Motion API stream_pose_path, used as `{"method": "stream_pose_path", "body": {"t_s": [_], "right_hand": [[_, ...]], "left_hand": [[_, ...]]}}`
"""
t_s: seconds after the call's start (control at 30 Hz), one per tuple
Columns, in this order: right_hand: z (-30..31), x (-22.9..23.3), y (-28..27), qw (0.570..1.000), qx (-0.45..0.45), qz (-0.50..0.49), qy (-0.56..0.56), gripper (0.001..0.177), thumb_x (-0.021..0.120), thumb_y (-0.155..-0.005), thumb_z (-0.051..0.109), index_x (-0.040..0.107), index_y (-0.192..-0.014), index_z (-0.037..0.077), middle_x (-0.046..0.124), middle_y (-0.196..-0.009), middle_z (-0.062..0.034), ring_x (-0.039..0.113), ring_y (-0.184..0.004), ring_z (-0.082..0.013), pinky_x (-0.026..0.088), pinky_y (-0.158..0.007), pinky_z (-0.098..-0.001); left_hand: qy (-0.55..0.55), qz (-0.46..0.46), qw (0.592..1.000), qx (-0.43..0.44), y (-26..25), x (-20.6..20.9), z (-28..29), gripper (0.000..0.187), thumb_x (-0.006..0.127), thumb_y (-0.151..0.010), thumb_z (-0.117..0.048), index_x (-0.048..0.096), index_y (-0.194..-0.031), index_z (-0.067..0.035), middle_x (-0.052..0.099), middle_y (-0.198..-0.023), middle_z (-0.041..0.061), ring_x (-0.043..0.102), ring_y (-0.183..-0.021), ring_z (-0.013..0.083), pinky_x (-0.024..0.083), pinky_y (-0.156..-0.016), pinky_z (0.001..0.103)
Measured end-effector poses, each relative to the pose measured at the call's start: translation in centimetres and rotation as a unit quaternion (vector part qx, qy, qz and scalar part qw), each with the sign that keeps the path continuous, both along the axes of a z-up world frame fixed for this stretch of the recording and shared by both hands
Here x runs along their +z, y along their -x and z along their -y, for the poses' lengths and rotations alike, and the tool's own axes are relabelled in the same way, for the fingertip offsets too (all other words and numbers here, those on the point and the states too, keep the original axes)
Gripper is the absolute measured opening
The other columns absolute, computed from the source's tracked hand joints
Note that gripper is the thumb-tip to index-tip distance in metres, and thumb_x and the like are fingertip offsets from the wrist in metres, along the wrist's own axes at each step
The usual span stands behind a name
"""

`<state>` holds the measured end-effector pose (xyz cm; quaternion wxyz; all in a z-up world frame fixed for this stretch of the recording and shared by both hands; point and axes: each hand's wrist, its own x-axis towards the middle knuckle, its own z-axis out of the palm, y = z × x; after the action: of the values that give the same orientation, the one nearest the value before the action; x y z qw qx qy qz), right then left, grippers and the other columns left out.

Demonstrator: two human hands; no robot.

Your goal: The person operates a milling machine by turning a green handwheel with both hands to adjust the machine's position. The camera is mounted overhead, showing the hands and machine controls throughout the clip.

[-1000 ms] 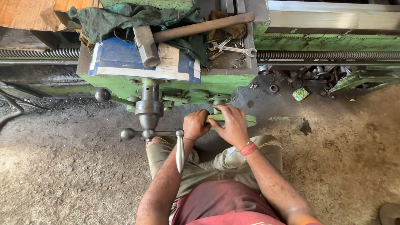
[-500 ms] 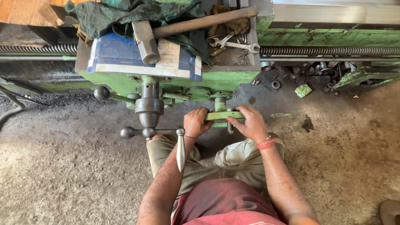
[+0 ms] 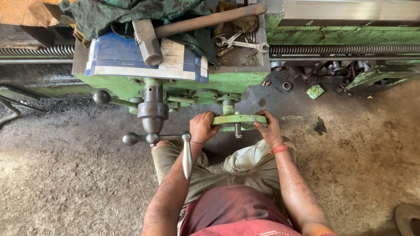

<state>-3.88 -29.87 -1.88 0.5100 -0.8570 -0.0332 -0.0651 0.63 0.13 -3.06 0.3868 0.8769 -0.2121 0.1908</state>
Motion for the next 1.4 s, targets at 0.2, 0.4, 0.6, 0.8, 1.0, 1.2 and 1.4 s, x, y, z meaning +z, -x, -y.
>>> {"method": "stream_pose_path", "body": {"t_s": [0.2, 0.4, 0.6, 0.8, 1.0, 1.2, 1.4], "right_hand": [[0.4, -0.2, -0.2, 0.999, -0.003, -0.024, 0.027, 0.066, 0.076, -0.083, 0.064, 0.063, -0.1, 0.002, 0.063, -0.077, -0.0044, 0.057, -0.074, -0.0137, 0.049, -0.071, -0.0315], [0.6, 0.3, -0.4, 0.998, 0.008, -0.056, 0.019, 0.068, 0.076, -0.082, 0.066, 0.064, -0.099, 0.001, 0.062, -0.077, -0.004, 0.056, -0.074, -0.013, 0.048, -0.069, -0.0319], [0.1, 0.7, -0.2, 0.999, 0.005, -0.041, 0.027, 0.07, 0.075, -0.082, 0.068, 0.064, -0.1, 0.001, 0.061, -0.076, -0.0047, 0.055, -0.073, -0.0133, 0.048, -0.069, -0.0322], [-0.4, 1.1, -0.1, 0.999, -0.002, -0.035, 0.035, 0.066, 0.075, -0.083, 0.065, 0.062, -0.097, 0.002, 0.059, -0.075, -0.0047, 0.053, -0.072, -0.0144, 0.047, -0.068, -0.0328], [-0.7, 1.4, 0.0, 0.999, -0.007, -0.026, 0.04, 0.066, 0.075, -0.084, 0.065, 0.062, -0.097, 0.002, 0.06, -0.075, -0.0049, 0.055, -0.071, -0.0152, 0.048, -0.068, -0.0324], [-0.8, 1.3, -0.1, 0.999, -0.012, -0.015, 0.051, 0.068, 0.074, -0.083, 0.068, 0.062, -0.097, 0.002, 0.062, -0.075, -0.0054, 0.057, -0.071, -0.016, 0.049, -0.067, -0.0331], [-1.1, 1.2, 0.1, 0.997, -0.033, -0.011, 0.067, 0.072, 0.073, -0.08, 0.072, 0.063, -0.098, 0.003, 0.062, -0.076, -0.0051, 0.059, -0.071, -0.0157, 0.049, -0.067, -0.0333]], "left_hand": [[0.001, 0.001, 1.0, 0.005, 0.0, -0.2, -0.1, 0.034, 0.085, -0.067, -0.025, 0.064, -0.09, -0.012, 0.067, -0.082, 0.007, 0.068, -0.074, 0.0319, 0.053, -0.065, 0.044], [-0.004, -0.003, 1.0, 0.016, -0.1, -0.5, 0.0, 0.032, 0.085, -0.069, -0.026, 0.064, -0.09, -0.013, 0.067, -0.082, 0.007, 0.068, -0.074, 0.031, 0.054, -0.064, 0.044], [-0.003, -0.011, 1.0, 0.017, 0.0, -0.5, -0.1, 0.032, 0.084, -0.069, -0.025, 0.065, -0.09, -0.012, 0.068, -0.082, 0.006, 0.068, -0.074, 0.0306, 0.054, -0.065, 0.043], [0.01, -0.005, 1.0, 0.016, 0.1, -0.3, -0.2, 0.031, 0.084, -0.069, -0.023, 0.065, -0.09, -0.012, 0.067, -0.083, 0.007, 0.068, -0.075, 0.0312, 0.055, -0.066, 0.043], [0.017, -0.01, 1.0, 0.017, 0.2, -0.3, -0.2, 0.03, 0.084, -0.069, -0.022, 0.064, -0.09, -0.012, 0.067, -0.083, 0.007, 0.068, -0.076, 0.0315, 0.055, -0.066, 0.043], [0.019, -0.008, 1.0, 0.014, 0.1, -0.6, -0.3, 0.032, 0.083, -0.067, -0.021, 0.063, -0.09, -0.011, 0.067, -0.084, 0.008, 0.068, -0.076, 0.0323, 0.055, -0.067, 0.044], [0.022, -0.012, 1.0, 0.018, 0.2, -0.7, -0.3, 0.03, 0.083, -0.07, -0.021, 0.063, -0.09, -0.011, 0.067, -0.083, 0.008, 0.068, -0.076, 0.0318, 0.055, -0.067, 0.044]]}}
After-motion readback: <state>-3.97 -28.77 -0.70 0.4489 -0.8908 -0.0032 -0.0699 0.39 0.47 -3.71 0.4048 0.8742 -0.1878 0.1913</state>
